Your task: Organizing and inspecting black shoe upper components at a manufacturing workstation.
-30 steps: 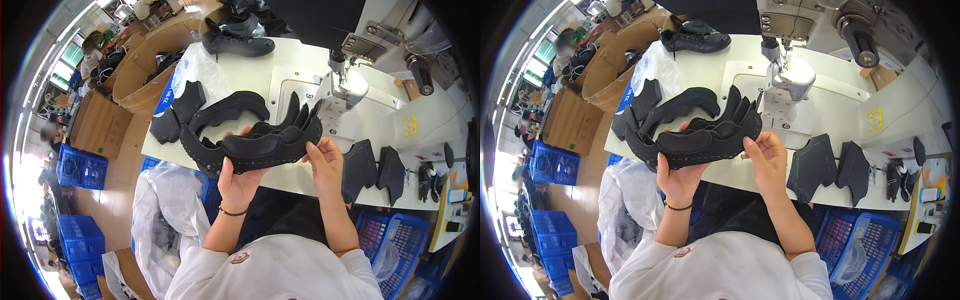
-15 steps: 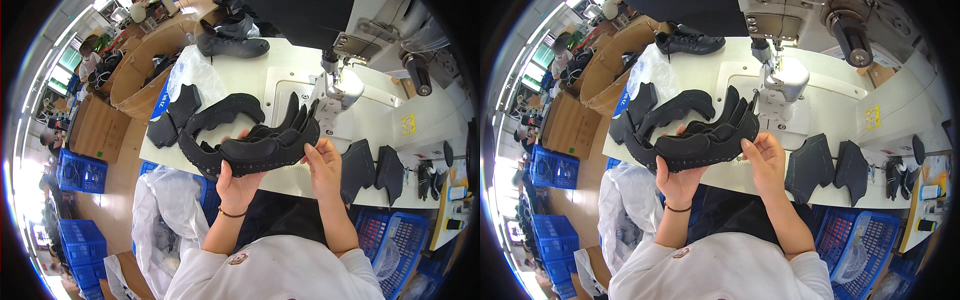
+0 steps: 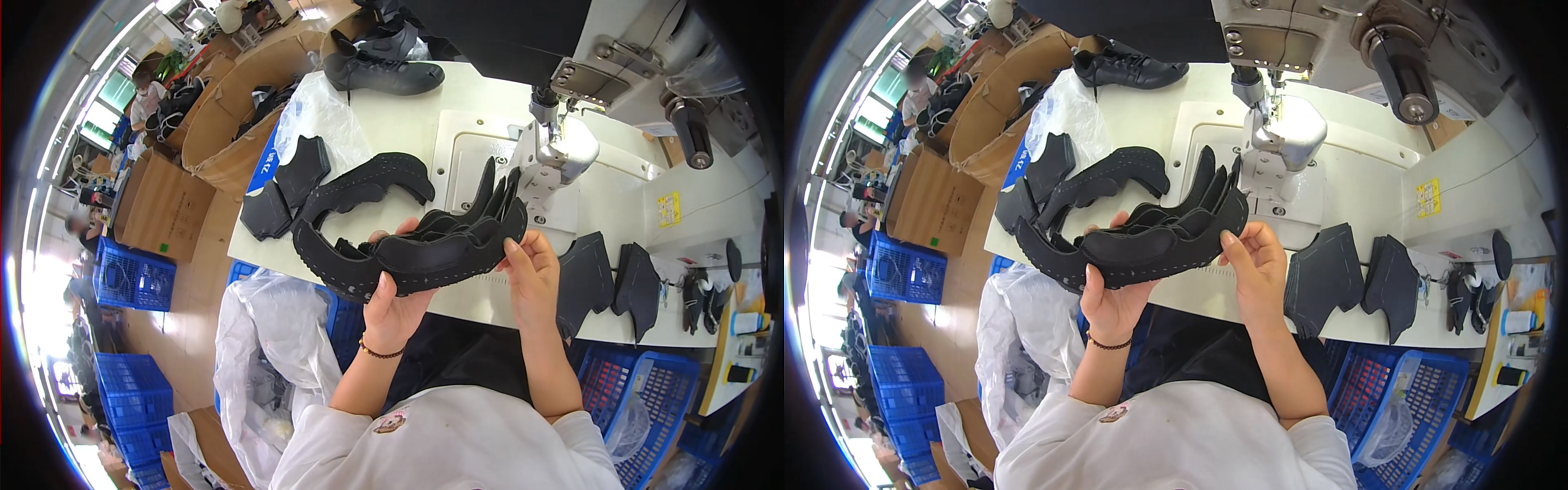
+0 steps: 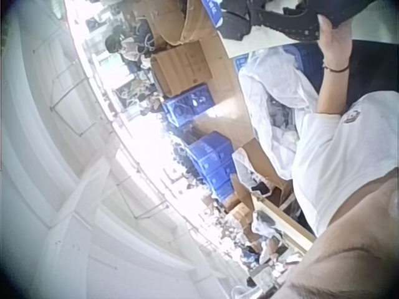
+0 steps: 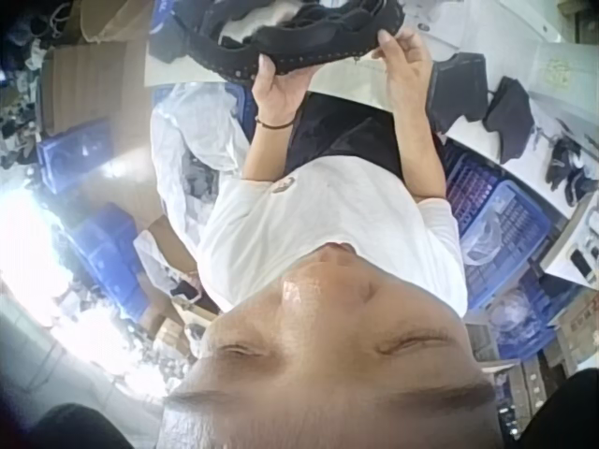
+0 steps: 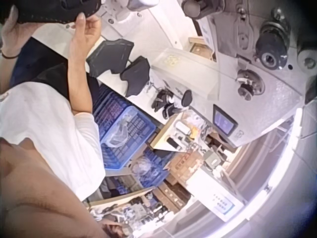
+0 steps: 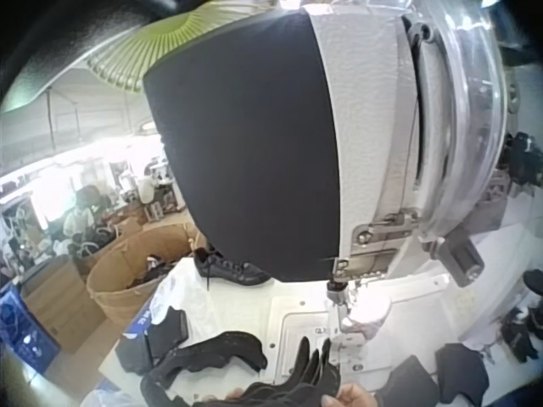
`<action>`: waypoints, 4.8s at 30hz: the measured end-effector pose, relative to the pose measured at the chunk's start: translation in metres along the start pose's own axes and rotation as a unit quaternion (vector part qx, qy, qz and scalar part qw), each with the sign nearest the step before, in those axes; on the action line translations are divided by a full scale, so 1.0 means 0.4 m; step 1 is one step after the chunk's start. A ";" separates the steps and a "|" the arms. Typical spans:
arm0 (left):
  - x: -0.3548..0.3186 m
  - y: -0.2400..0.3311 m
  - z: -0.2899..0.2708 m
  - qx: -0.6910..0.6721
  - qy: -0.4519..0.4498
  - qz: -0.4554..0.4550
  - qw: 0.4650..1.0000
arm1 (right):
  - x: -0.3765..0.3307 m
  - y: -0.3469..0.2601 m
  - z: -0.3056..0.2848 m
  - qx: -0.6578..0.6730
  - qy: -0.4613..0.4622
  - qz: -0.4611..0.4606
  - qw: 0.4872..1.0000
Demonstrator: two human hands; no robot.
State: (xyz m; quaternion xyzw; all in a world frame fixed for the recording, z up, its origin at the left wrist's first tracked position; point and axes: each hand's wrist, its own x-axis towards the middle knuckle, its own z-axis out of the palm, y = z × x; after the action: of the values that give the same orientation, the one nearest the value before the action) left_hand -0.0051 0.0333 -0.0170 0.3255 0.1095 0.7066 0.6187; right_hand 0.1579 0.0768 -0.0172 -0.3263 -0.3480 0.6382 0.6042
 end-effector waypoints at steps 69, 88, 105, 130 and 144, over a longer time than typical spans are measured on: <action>-0.009 0.028 0.016 0.001 0.188 -0.027 0.982 | -0.022 0.049 0.019 -0.117 -0.015 -0.047 0.992; -0.014 0.016 0.014 0.193 0.127 -0.013 0.973 | -0.019 0.021 0.068 -0.582 -0.219 -0.258 0.739; 0.015 0.009 -0.016 0.213 0.005 -0.024 0.977 | -0.030 0.026 0.069 -0.422 -0.262 -0.100 0.862; 0.043 0.046 -0.064 -0.255 0.083 -0.036 0.963 | -0.059 -0.033 0.213 -0.689 -0.261 -0.285 0.613; 0.029 0.038 -0.012 -0.040 0.278 0.004 0.960 | -0.057 -0.019 0.142 -0.747 -0.243 -0.201 0.585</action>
State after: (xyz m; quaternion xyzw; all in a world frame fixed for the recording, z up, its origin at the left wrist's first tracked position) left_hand -0.0207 0.0421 -0.0085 0.0913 0.2476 0.7754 0.5737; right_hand 0.1158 0.0515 0.0202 -0.4173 -0.8930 0.0712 0.1528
